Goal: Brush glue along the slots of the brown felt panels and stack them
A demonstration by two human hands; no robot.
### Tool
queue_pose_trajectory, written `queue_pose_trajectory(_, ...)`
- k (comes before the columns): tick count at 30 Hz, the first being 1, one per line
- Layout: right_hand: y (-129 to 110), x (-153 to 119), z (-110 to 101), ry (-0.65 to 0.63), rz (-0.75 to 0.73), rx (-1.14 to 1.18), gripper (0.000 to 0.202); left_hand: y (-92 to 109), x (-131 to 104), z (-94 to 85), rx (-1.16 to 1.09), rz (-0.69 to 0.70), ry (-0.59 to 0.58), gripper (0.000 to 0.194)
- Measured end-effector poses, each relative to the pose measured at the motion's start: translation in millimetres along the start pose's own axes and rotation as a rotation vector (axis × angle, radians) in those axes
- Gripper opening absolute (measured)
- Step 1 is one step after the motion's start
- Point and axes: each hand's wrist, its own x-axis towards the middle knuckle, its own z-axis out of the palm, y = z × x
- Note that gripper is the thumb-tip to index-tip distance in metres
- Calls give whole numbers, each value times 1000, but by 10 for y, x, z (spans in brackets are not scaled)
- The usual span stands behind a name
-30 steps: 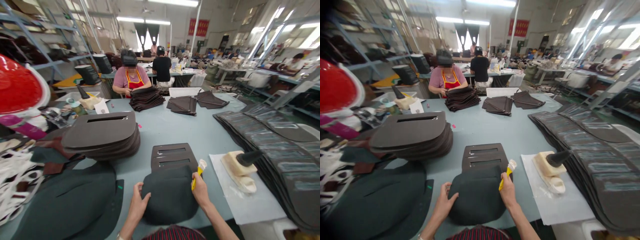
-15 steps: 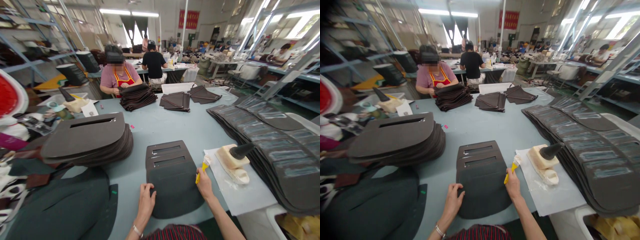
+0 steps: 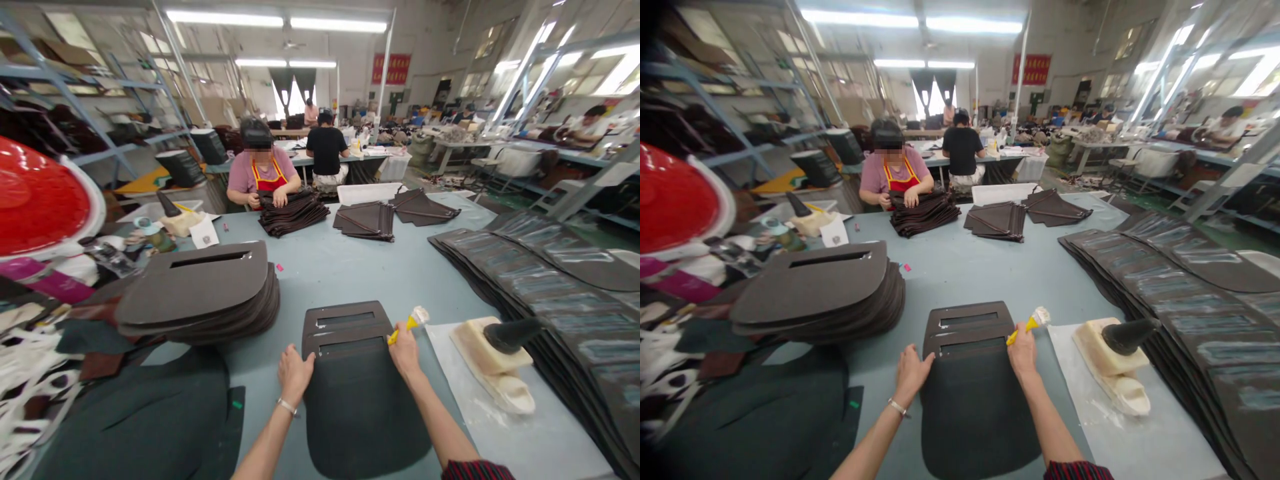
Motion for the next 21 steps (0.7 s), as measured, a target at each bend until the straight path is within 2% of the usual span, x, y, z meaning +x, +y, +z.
queue_pose_trajectory(4, -167, 120, 37, -109, 36, -148, 21, 154, 113, 23, 12, -82, -33, 48)
queue_pose_trajectory(8, -116, 225, 53, -199, 88, -141, 22, 168, 159, 18, -10, -111, -59, 42)
queue_pose_trajectory(13, -52, 276, 75, -298, 134, -55, 22, 209, 152, 16, -52, -74, -82, 34)
queue_pose_trajectory(16, -49, 172, 121, -221, 108, -87, 16, 234, 109, 33, -88, -60, -102, 33)
queue_pose_trajectory(21, -3, 42, 310, 7, -26, -92, 16, 233, 158, 100, -217, -4, -69, 47)
